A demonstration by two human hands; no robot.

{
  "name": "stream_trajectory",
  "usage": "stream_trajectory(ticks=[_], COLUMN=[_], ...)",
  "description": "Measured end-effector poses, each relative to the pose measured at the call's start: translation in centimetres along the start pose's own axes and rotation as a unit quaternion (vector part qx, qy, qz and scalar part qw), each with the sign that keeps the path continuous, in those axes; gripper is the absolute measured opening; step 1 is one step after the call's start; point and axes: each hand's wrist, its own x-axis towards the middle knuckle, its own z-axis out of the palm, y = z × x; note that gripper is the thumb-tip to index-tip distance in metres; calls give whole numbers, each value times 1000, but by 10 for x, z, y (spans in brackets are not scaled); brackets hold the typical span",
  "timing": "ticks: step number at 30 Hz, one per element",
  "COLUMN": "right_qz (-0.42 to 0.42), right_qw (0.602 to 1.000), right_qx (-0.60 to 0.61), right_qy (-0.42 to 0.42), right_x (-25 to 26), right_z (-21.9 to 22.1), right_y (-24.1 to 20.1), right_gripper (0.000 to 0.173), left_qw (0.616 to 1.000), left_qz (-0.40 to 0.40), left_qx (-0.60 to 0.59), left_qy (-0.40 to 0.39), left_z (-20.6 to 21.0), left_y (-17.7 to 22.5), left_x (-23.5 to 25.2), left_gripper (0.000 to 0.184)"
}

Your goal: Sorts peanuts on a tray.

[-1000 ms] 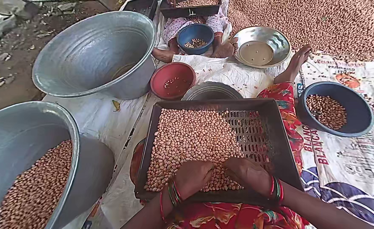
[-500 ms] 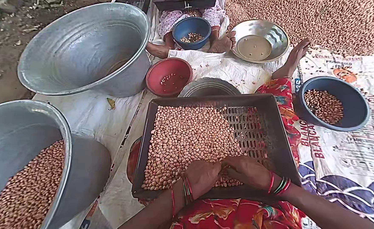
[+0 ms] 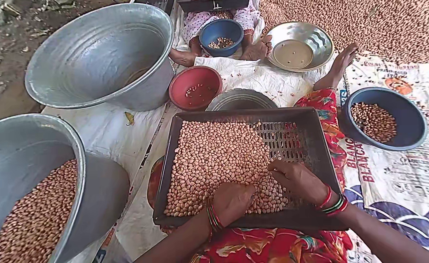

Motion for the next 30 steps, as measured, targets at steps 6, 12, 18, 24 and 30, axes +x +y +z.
stream_trajectory(ticks=[6,12,18,24,30], right_qz=[18,7,34,-62,-86], right_qw=[999,995,982,994,957], right_qx=[-30,-45,-146,-12,-61], right_qy=[-21,-87,-115,-89,-269], right_x=[-7,-10,-6,9,19], right_z=[-3,3,22,20,48], right_y=[-2,-1,-11,-30,-60], right_gripper=[26,25,23,28,29], left_qw=[997,969,620,872,985], left_qz=[-11,-84,78,-65,-67], left_qx=[76,-234,-754,-466,-161], left_qy=[-20,8,202,136,-3], left_z=[3,-24,-16,-17,-13], left_y=[8,-13,-72,-63,-48], left_x=[3,0,-30,-67,-60], left_gripper=[25,30,28,16,32])
